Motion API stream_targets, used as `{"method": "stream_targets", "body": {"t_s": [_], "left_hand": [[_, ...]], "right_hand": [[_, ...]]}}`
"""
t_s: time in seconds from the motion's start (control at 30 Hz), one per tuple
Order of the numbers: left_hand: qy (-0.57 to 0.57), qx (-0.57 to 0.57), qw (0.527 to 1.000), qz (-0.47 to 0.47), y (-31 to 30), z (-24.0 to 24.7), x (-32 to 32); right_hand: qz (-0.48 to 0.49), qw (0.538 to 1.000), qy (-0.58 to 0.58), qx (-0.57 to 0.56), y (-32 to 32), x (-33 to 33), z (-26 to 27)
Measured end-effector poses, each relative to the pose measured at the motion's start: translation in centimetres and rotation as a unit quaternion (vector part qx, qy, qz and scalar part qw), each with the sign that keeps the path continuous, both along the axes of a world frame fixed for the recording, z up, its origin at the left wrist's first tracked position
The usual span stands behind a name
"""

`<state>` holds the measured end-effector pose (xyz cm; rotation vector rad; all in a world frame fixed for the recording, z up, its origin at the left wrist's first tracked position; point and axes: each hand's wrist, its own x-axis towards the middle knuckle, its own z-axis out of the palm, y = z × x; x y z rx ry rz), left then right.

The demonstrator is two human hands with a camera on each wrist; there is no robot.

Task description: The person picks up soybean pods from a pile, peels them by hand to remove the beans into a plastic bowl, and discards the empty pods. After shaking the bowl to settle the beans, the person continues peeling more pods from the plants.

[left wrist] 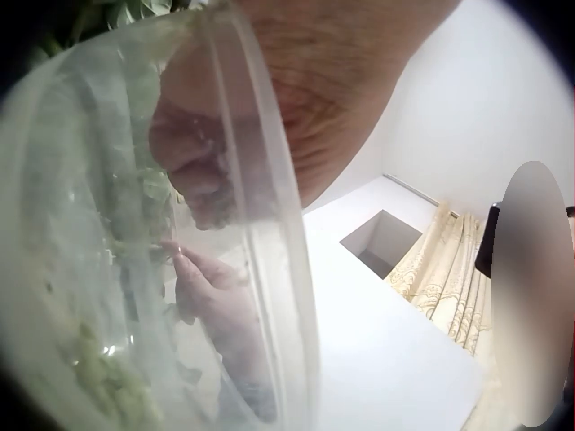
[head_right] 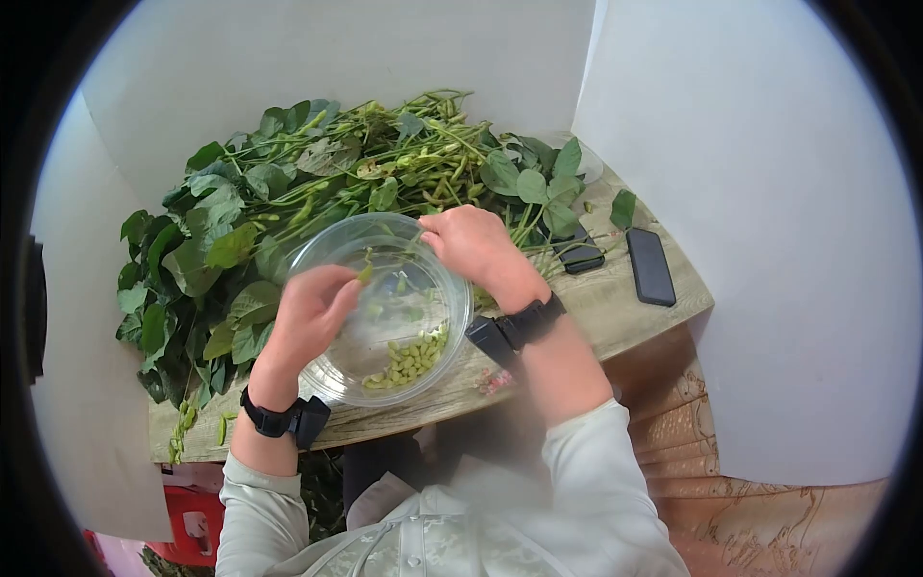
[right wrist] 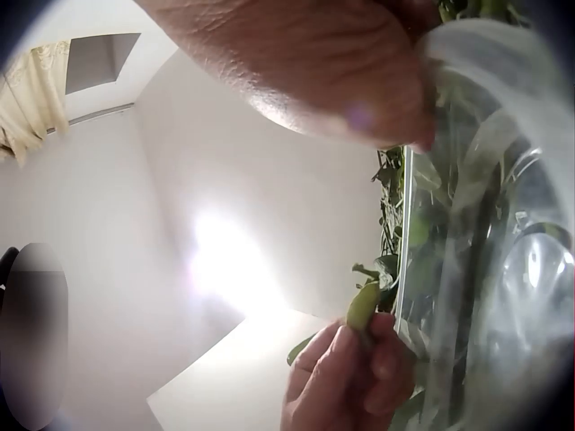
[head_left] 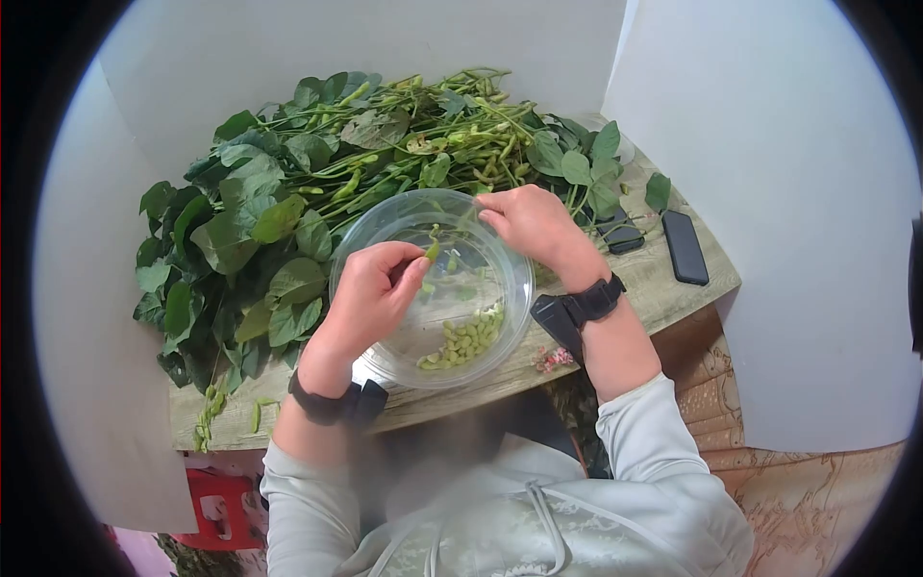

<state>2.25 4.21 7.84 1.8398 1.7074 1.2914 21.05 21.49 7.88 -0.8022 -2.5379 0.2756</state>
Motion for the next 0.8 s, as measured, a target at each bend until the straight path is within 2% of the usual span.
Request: {"method": "stream_targets", "body": {"t_s": [0.1,0.17,0.2,0.27,0.4,0.47,0.53,0.57,0.67,0.8], "left_hand": [[0.003,-0.045,0.999,0.011,0.2,-0.2,-0.1],[0.004,-0.062,0.998,0.003,0.3,-0.5,-0.1],[0.004,-0.056,0.998,0.013,0.3,-0.7,0.0],[-0.01,-0.017,1.0,0.008,0.4,-1.1,0.1],[-0.016,0.016,1.0,0.006,0.8,-1.5,-0.2],[-0.002,0.028,1.0,0.006,0.8,-1.5,-0.2],[-0.003,-0.002,1.0,-0.003,0.7,-1.4,-0.1],[0.03,-0.061,0.998,-0.008,0.5,-1.0,-0.2],[0.034,-0.088,0.995,-0.03,0.5,-1.1,-0.5],[0.006,-0.032,0.999,-0.037,0.5,-1.3,-0.1]], "right_hand": [[-0.013,1.0,-0.011,0.009,-0.5,-0.4,-0.3],[-0.001,0.984,0.097,0.15,-1.2,-0.8,-0.4],[0.01,0.983,0.099,0.155,-1.7,-0.9,0.4],[0.131,0.963,0.13,0.198,-3.5,-0.7,2.5],[0.264,0.949,0.101,0.138,-5.0,-2.0,1.0],[0.257,0.954,0.09,0.125,-5.1,-2.3,0.5],[0.249,0.961,0.066,0.099,-5.0,-2.0,0.2],[0.25,0.961,0.065,0.099,-4.9,-1.9,0.0],[0.256,0.961,0.057,0.09,-4.8,-1.9,-0.1],[0.23,0.966,0.05,0.102,-5.5,-1.9,-0.2]]}}
